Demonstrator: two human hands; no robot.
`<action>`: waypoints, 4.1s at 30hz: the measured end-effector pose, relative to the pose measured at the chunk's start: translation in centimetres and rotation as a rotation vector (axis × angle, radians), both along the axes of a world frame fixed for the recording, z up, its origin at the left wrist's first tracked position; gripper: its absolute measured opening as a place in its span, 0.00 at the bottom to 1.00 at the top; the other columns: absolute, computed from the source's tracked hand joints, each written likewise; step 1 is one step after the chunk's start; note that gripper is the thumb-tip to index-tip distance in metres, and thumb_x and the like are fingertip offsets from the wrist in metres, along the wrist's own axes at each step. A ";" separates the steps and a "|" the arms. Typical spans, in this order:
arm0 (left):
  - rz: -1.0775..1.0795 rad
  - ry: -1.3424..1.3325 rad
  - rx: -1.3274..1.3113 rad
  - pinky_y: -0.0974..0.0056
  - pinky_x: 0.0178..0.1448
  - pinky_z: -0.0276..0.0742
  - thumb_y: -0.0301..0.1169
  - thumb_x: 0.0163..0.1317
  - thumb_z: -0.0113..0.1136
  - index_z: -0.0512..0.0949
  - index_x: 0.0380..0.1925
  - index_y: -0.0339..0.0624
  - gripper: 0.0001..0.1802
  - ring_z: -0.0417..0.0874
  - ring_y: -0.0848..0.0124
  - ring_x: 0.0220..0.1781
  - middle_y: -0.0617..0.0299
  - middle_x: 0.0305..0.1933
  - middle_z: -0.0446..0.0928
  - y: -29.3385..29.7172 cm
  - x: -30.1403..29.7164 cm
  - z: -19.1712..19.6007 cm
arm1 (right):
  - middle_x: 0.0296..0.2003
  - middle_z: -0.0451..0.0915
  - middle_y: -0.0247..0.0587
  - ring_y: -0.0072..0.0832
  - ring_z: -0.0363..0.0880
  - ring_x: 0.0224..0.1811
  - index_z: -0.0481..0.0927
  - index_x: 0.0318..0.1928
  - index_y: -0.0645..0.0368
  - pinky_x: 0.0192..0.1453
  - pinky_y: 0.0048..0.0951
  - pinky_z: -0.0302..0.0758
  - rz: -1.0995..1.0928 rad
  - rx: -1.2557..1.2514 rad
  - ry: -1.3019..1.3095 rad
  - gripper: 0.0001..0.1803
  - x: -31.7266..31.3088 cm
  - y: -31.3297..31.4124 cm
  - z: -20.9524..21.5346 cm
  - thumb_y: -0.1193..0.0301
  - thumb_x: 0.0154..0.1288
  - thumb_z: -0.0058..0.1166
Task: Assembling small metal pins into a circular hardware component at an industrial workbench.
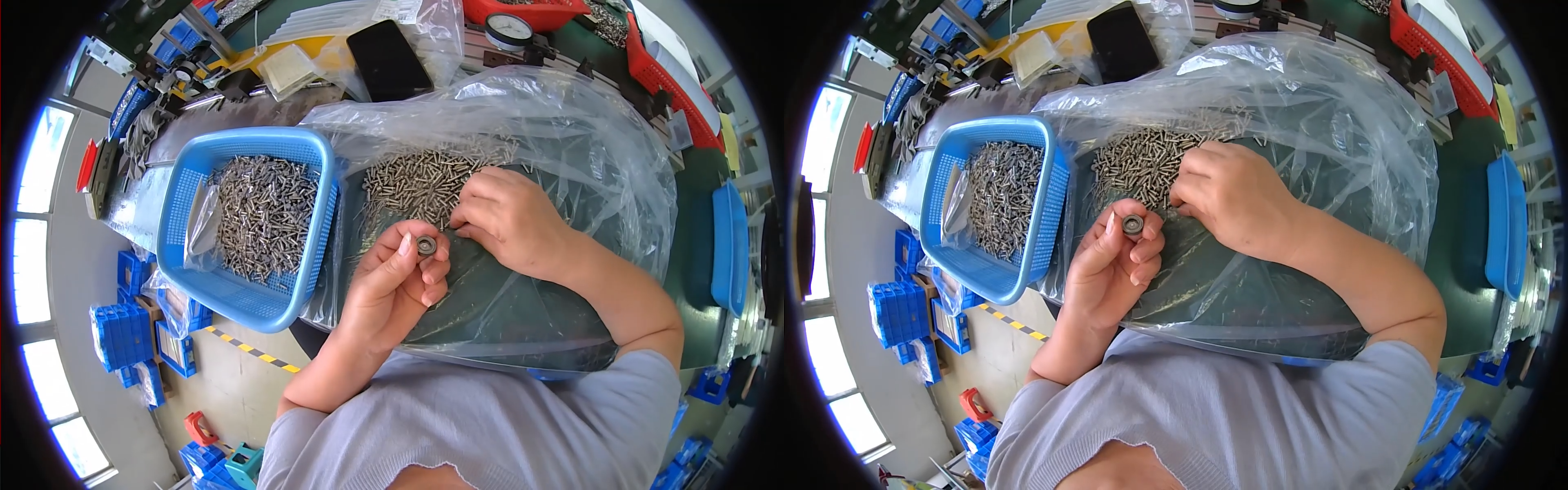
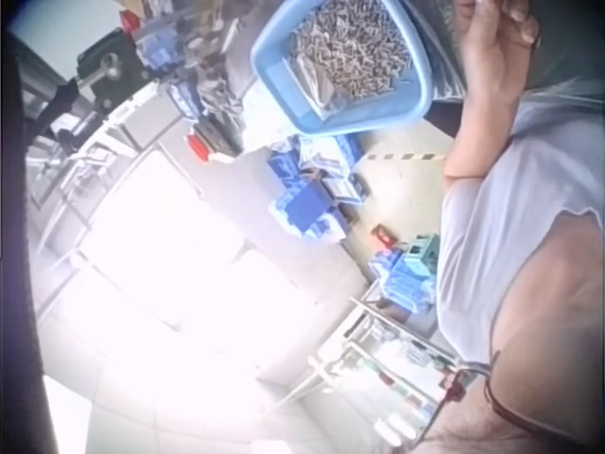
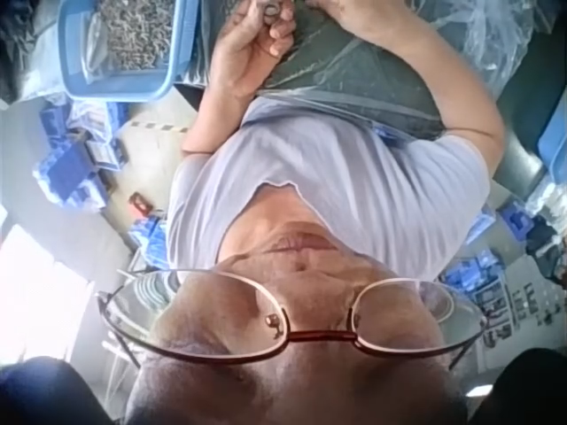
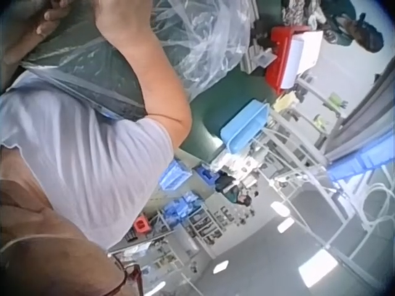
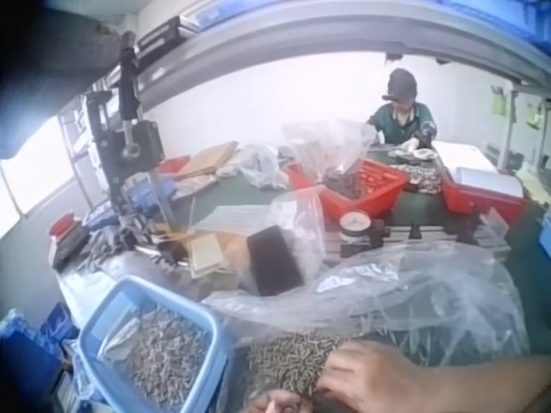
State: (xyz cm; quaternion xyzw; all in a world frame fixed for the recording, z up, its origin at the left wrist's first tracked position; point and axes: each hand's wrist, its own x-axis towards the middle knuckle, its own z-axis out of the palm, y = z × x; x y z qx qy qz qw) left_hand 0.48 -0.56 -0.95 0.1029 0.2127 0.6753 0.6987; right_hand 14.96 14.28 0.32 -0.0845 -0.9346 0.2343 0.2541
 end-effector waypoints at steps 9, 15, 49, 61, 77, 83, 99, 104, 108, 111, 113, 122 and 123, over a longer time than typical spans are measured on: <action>-0.077 0.037 -0.011 0.72 0.29 0.63 0.38 0.69 0.50 0.72 0.42 0.43 0.10 0.65 0.77 0.28 0.59 0.35 0.72 -0.1 -0.1 -0.1 | 0.30 0.72 0.30 0.17 0.70 0.33 0.77 0.31 0.62 0.38 0.20 0.68 0.044 -1.091 0.018 0.05 0.2 -1.1 1.6 0.74 0.61 0.58; -0.092 0.064 -0.067 0.72 0.28 0.62 0.36 0.68 0.51 0.72 0.42 0.44 0.09 0.65 0.77 0.27 0.60 0.34 0.73 0.1 0.1 0.3 | 0.33 0.73 0.31 0.18 0.70 0.34 0.77 0.32 0.61 0.39 0.20 0.68 0.076 -0.968 -0.029 0.05 0.1 -2.0 2.1 0.74 0.61 0.59; 0.008 -0.115 0.089 0.71 0.36 0.66 0.35 0.69 0.47 0.70 0.48 0.42 0.12 0.65 0.73 0.36 0.55 0.43 0.68 0.1 -0.3 -0.7 | 0.30 0.74 0.36 0.36 0.74 0.37 0.79 0.28 0.55 0.39 0.36 0.73 -0.032 -0.033 0.004 0.07 -0.4 -0.3 -0.3 0.73 0.46 0.63; -0.044 0.035 -0.020 0.70 0.32 0.67 0.35 0.67 0.53 0.73 0.43 0.41 0.10 0.70 0.75 0.32 0.59 0.38 0.74 -0.1 0.0 -0.1 | 0.33 0.77 0.31 0.18 0.76 0.36 0.77 0.36 0.63 0.42 0.20 0.72 0.124 -1.235 0.034 0.03 0.1 -1.7 2.2 0.77 0.62 0.56; -0.041 0.074 -0.067 0.71 0.29 0.66 0.35 0.66 0.56 0.73 0.42 0.42 0.10 0.70 0.76 0.29 0.60 0.35 0.75 0.1 0.1 0.3 | 0.37 0.73 0.31 0.18 0.72 0.36 0.78 0.36 0.59 0.40 0.20 0.69 0.117 -0.829 0.032 0.07 -0.3 -2.1 1.8 0.77 0.56 0.61; -0.113 0.068 -0.034 0.72 0.29 0.64 0.38 0.65 0.56 0.74 0.41 0.42 0.12 0.69 0.76 0.28 0.62 0.32 0.73 0.1 -0.1 0.2 | 0.36 0.73 0.31 0.21 0.72 0.37 0.79 0.37 0.56 0.38 0.22 0.67 0.136 -0.660 0.082 0.10 -0.3 -2.0 1.6 0.75 0.53 0.63; 0.059 -0.113 0.075 0.72 0.34 0.65 0.38 0.71 0.46 0.71 0.49 0.41 0.15 0.65 0.73 0.35 0.56 0.43 0.69 0.0 -0.2 -0.8 | 0.30 0.73 0.37 0.38 0.74 0.35 0.78 0.31 0.57 0.38 0.37 0.72 -0.022 -0.031 0.072 0.10 -0.7 -0.7 -0.5 0.75 0.45 0.63; 0.025 -0.034 0.045 0.72 0.33 0.66 0.36 0.69 0.49 0.72 0.48 0.42 0.13 0.66 0.73 0.35 0.56 0.42 0.70 0.0 -0.1 -0.6 | 0.30 0.72 0.36 0.36 0.73 0.35 0.78 0.30 0.55 0.37 0.35 0.71 -0.010 0.077 0.025 0.10 -0.7 -0.7 -0.9 0.73 0.43 0.64; 0.000 -0.005 0.022 0.72 0.32 0.66 0.36 0.67 0.53 0.73 0.46 0.45 0.11 0.67 0.74 0.33 0.57 0.40 0.72 -0.2 -0.1 -0.5 | 0.30 0.74 0.38 0.36 0.74 0.33 0.78 0.31 0.56 0.36 0.34 0.71 0.016 -0.060 0.033 0.09 -0.5 -0.7 -0.5 0.74 0.47 0.62; -0.010 0.030 0.004 0.72 0.30 0.64 0.37 0.67 0.54 0.73 0.44 0.45 0.11 0.67 0.75 0.30 0.59 0.38 0.73 -0.2 -0.1 -0.3 | 0.31 0.77 0.37 0.29 0.76 0.33 0.77 0.33 0.59 0.39 0.25 0.71 -0.013 -0.437 -0.002 0.04 -0.1 -1.3 1.5 0.77 0.56 0.58; -0.032 0.045 0.012 0.72 0.30 0.64 0.37 0.67 0.54 0.73 0.43 0.45 0.10 0.67 0.76 0.30 0.59 0.37 0.73 -0.2 -0.1 -0.3 | 0.32 0.77 0.33 0.20 0.75 0.36 0.77 0.34 0.61 0.41 0.20 0.70 0.053 -1.153 0.039 0.01 0.1 -1.6 2.2 0.78 0.62 0.55; -0.033 0.097 -0.075 0.72 0.29 0.63 0.37 0.67 0.54 0.73 0.43 0.45 0.10 0.66 0.77 0.27 0.60 0.34 0.75 -0.1 0.1 0.1 | 0.36 0.73 0.31 0.19 0.72 0.38 0.78 0.35 0.62 0.42 0.21 0.70 0.155 -1.049 0.052 0.03 -0.2 -2.1 1.4 0.80 0.60 0.57; -0.031 0.098 -0.079 0.73 0.28 0.62 0.37 0.67 0.54 0.73 0.43 0.44 0.10 0.66 0.77 0.26 0.61 0.33 0.74 -0.1 0.2 0.1 | 0.37 0.73 0.32 0.19 0.72 0.38 0.78 0.35 0.61 0.42 0.21 0.70 0.142 -0.999 0.027 0.04 -0.1 -2.1 1.5 0.79 0.59 0.58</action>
